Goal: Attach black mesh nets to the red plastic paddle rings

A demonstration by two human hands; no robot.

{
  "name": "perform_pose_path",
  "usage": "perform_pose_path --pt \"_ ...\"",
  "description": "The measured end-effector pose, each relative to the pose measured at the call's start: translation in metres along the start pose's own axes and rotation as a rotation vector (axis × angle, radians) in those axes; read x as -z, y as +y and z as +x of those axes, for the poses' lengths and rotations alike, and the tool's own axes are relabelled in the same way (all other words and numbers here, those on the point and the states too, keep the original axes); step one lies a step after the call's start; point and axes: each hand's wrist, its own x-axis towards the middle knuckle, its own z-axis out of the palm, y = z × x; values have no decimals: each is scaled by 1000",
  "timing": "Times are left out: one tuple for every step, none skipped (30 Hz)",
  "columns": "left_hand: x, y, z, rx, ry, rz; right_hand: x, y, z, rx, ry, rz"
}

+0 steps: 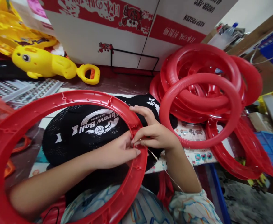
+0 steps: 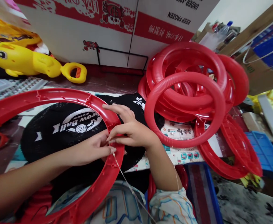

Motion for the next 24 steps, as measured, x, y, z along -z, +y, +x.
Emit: perform_pose_path --pt "-1 1 0 -3 7 4 0 0 0 -3 0 -6" --pt "-2 1 0 -5 8 5 0 -1 0 -5 0 -6" --pt "-2 2 -1 -6 5 5 0 -1 0 -8 0 1" --pt "-3 2 -1 -5 -2 3 0 0 0 -9 0 15" --pt "-4 2 -1 -3 -10 1 0 0 0 -9 -2 33" --pt "-5 2 -2 -1 -16 0 1 1 0 -10 -9 49" --pt "-5 1 -2 1 -20 0 2 1 0 -11 -21 57" --pt "-6 1 -2 4 -24 2 3 1 0 -11 -36 57" --pt "-6 0 -2 9 -27 5 4 1 0 -12 -53 50" --pt "-5 -1 -2 14 -29 8 5 1 0 -14 -68 39" --pt "-5 -1 -2 18 -31 10 5 1 0 -18 -81 27" --pt "-5 -2 -2 21 -32 12 6 0 0 -23 -90 15" --pt "-5 -2 -2 23 -33 14 6 0 0 -28 -97 3" --pt "-5 -2 -2 24 -32 16 7 0 1 -35 -103 -8" --pt "-5 -2 -2 24 -31 18 7 0 1 -40 -109 -19" --pt "-5 -2 -2 24 -28 19 6 0 1 -42 -114 -25" --pt "-5 -2 -2 23 -25 19 6 0 1 -41 -118 -28" --pt "-5 -2 -1 23 -22 20 5 0 1 -37 -120 -27" --pt "-6 -2 -1 25 -12 19 4 0 1 -31 -118 -25" --pt "-6 -2 -1 29 1 18 4 1 1 -26 -114 -24" --pt "-6 -2 -1 35 16 17 3 1 1 -23 -109 -24" --pt "-6 -2 -1 40 31 15 3 1 1 -22 -103 -25" --pt "-7 -2 -1 42 44 12 4 1 1 -24 -98 -26" --pt "-7 -2 -1 40 54 7 4 2 1 -25 -94 -22"
